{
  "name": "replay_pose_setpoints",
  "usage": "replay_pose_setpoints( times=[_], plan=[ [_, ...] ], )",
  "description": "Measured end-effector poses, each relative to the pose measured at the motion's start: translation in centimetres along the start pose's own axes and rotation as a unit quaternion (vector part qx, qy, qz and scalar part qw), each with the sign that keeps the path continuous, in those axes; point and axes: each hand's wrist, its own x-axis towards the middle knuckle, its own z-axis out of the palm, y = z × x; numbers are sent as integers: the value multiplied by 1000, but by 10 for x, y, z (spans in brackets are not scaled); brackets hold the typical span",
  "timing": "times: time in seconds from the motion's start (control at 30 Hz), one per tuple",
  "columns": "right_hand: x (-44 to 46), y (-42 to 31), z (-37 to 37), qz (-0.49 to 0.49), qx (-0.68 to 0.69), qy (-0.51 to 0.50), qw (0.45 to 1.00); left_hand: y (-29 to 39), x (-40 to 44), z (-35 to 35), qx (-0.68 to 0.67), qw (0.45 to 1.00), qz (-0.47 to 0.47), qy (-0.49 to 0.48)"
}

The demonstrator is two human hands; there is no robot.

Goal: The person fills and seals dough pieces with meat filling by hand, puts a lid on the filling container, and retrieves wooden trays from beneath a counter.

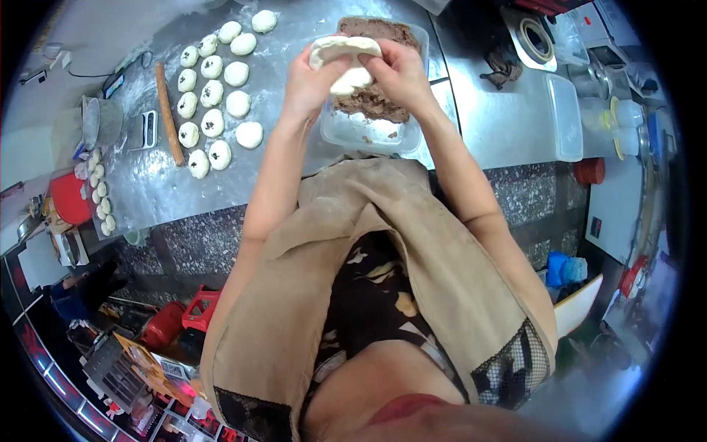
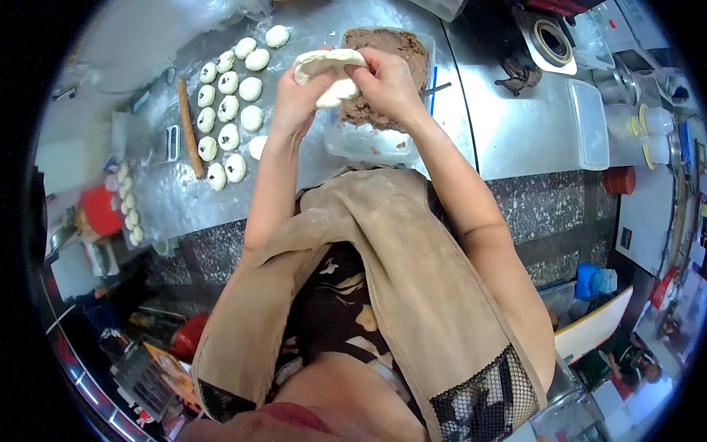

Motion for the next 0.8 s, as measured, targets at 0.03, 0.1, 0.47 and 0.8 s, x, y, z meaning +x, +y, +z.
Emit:
replay_pose_setpoints(
  times=[0.03,0.1,0.47,0.8],
  plan=[
    [-1,2,3,-7,60,10,998,-6,1,-3,-60,997,-36,18],
    [-4,4,13,15,229,21,973,-10,-3,-2,-138,985,-81,67],
    [-76,79,-28,214,135,344,904,-61,-67,-77,-188,955,-192,127],
    [-58,122,-26,-32,-323,116,939,-115,-80,-83,-363,881,-275,125]
  ],
)
